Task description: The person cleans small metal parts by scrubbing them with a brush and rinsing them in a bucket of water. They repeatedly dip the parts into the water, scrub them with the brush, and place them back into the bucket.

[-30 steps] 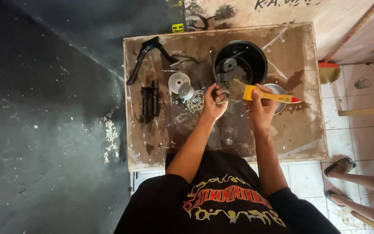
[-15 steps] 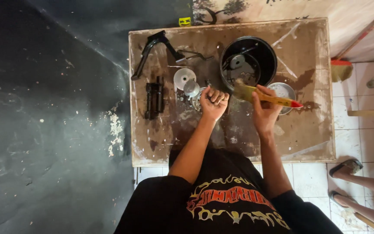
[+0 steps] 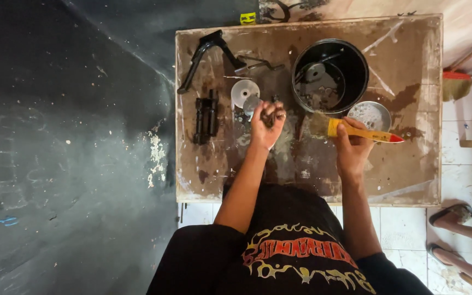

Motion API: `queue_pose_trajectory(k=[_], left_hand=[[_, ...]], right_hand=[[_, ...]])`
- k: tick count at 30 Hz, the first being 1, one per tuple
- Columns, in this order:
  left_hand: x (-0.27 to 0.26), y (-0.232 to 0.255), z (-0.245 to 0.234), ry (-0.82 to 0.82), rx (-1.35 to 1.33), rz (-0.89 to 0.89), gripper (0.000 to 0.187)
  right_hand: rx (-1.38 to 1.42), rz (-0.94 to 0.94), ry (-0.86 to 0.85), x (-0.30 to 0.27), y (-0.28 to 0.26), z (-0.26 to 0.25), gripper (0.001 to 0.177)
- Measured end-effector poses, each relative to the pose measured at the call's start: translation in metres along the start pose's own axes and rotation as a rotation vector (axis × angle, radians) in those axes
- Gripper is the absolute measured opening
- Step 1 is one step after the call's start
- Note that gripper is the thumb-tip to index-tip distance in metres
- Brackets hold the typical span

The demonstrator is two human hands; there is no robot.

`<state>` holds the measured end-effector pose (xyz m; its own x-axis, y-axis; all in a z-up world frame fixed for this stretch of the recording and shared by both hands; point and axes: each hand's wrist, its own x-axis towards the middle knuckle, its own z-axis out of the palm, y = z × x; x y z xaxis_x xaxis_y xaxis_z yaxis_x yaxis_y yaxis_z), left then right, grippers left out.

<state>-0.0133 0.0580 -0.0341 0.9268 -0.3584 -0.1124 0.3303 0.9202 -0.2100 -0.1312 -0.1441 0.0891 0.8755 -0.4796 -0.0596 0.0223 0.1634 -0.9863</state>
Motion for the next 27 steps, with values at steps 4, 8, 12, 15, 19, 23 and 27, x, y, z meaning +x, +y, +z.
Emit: queue_pose_trajectory(k=[4,8,12,15,19,23,27], left_hand=[[-0.007,-0.013,0.04,0.019,0.126,0.011,0.028],[-0.016,-0.024,0.059,-0.007,0.14,-0.069,0.05],[-0.018,-0.035,0.066,0.014,0.256,-0.093,0.058],[-0.012,-0.037,0.045,-0.008,0.375,-0.092,0.055],[-0.013,-0.036,0.043,0.043,0.571,-0.062,0.054],[-0.011,-0.034,0.031,0.138,0.616,-0.04,0.055],[0.0,-0.022,-0.063,0.213,0.48,-0.081,0.049]], right_hand=[[-0.098,0.009,0.013,-0.004,-0.019,0.018,0.027],[-0.235,-0.201,-0.151,-0.004,-0.017,0.036,0.027],[-0.198,-0.199,-0.283,0.003,-0.032,0.063,0.03],[-0.619,-0.56,-0.327,0.008,-0.046,0.085,0.023],[-0.525,-0.589,-0.285,0.004,-0.045,0.097,0.022],[-0.47,-0.188,-0.451,0.005,-0.052,0.094,0.029],[-0.312,-0.264,-0.26,0.022,-0.035,0.07,0.025]])
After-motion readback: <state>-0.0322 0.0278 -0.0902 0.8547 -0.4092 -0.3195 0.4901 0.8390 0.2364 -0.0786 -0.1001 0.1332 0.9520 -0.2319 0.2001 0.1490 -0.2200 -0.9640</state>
